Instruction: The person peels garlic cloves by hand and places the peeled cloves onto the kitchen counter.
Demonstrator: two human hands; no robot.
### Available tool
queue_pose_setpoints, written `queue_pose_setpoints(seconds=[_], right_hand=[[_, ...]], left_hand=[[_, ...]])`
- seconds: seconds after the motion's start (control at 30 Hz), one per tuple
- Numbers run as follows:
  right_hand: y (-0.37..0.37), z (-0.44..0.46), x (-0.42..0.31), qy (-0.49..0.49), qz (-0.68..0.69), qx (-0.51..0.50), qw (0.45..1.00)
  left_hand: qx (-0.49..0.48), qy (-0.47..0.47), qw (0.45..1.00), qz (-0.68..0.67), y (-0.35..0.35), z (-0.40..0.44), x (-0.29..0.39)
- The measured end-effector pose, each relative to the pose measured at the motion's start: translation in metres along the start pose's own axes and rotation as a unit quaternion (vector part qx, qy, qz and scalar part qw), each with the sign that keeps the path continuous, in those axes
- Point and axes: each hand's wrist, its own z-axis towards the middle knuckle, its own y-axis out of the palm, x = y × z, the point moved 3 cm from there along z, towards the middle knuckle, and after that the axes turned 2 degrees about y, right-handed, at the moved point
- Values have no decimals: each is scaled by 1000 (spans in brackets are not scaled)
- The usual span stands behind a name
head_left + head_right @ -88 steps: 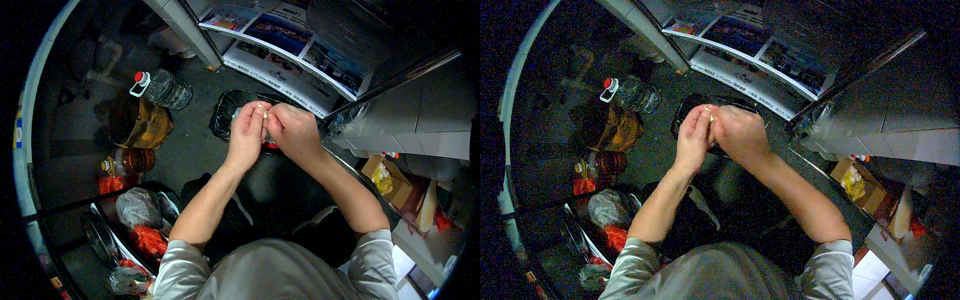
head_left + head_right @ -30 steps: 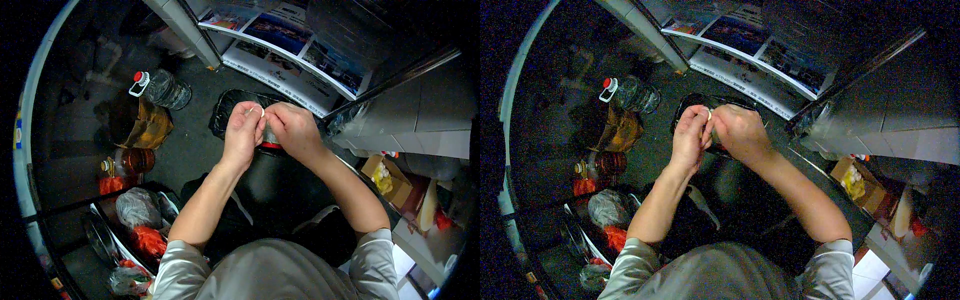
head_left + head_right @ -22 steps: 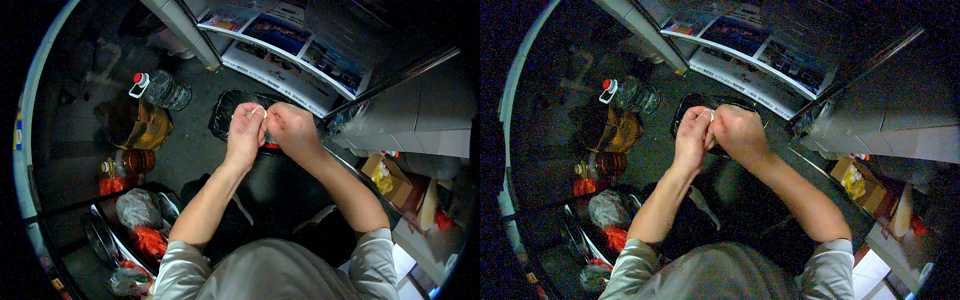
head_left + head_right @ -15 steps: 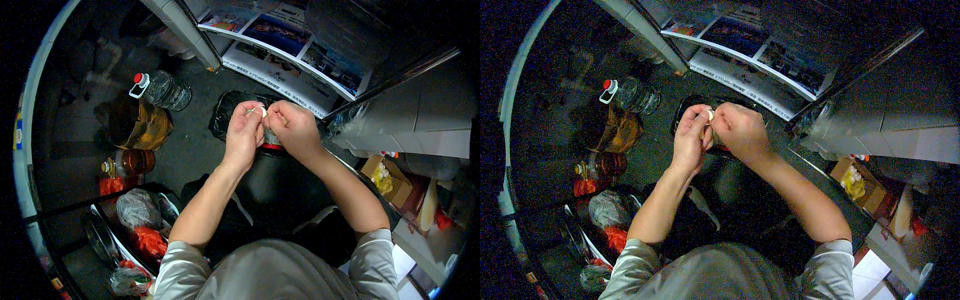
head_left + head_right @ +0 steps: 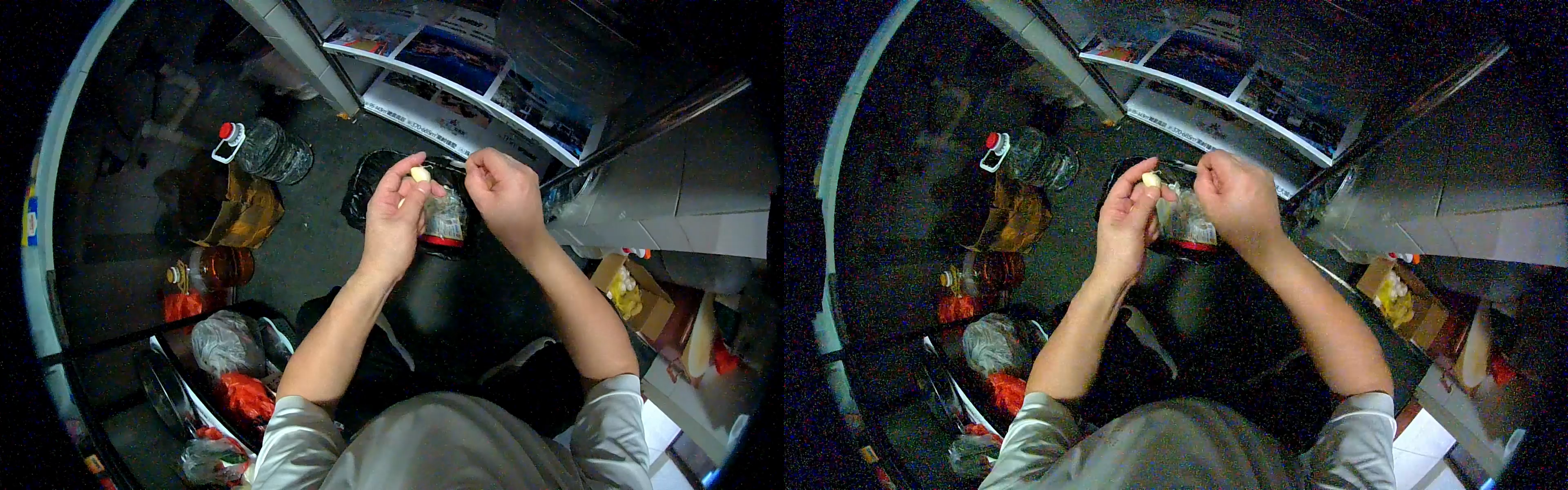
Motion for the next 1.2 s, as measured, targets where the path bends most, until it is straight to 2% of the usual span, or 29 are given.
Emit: queue_pose_setpoints(seconds=[0.07, 0.17, 0.3, 0.4, 0.47, 0.5, 0.57, 0.6, 0.67, 0.77, 0.8, 0.87, 1.0, 1.07, 1.1, 1.17, 1.2], right_hand=[[3, -2, 5, -8, -31, -25, 999], [22, -11, 20, -11, -150, -162, 975], [32, -18, 30, -27, -175, -172, 969], [22, -10, 18, -24, -118, -159, 980], [15, -3, 13, 45, 57, -159, 985], [14, -1, 11, 46, 57, -159, 985], [14, 1, 7, 104, 181, -162, 964], [11, 3, 2, 104, 181, -162, 964], [7, 4, -6, 142, 193, -196, 951], [14, 2, 1, 126, 201, -191, 952], [16, 1, 3, 126, 202, -191, 952], [18, 1, 4, 158, 293, -187, 924], [21, -1, 6, 192, 335, -196, 902], [22, -2, 6, 163, 318, -186, 915], [23, -3, 7, 163, 318, -186, 915], [26, -4, 8, 160, 346, -199, 903], [25, -4, 6, 160, 346, -199, 903]], left_hand=[[26, 34, 998, 39, 3, -1, 2], [-1, 53, 998, 31, 4, -2, -1], [-11, 78, 996, 27, 1, 2, -5], [-20, 124, 988, 84, -2, 3, -5], [-7, 183, 959, 215, -1, 2, -3], [-8, 182, 960, 215, -1, 3, -5], [4, 212, 936, 282, -1, 3, -5], [4, 211, 936, 282, 0, 2, -2], [20, 227, 898, 376, 4, -4, 7], [17, 242, 883, 401, 0, -3, 3], [17, 242, 883, 402, 1, -4, 5], [24, 227, 889, 396, 5, -5, 10], [-9, 222, 903, 369, 5, -2, 8], [-25, 126, 952, 278, 6, -1, 5], [-25, 126, 952, 277, 6, -2, 6], [-39, 80, 982, 169, 5, -1, 5], [-38, 80, 981, 169, 5, -1, 5]])
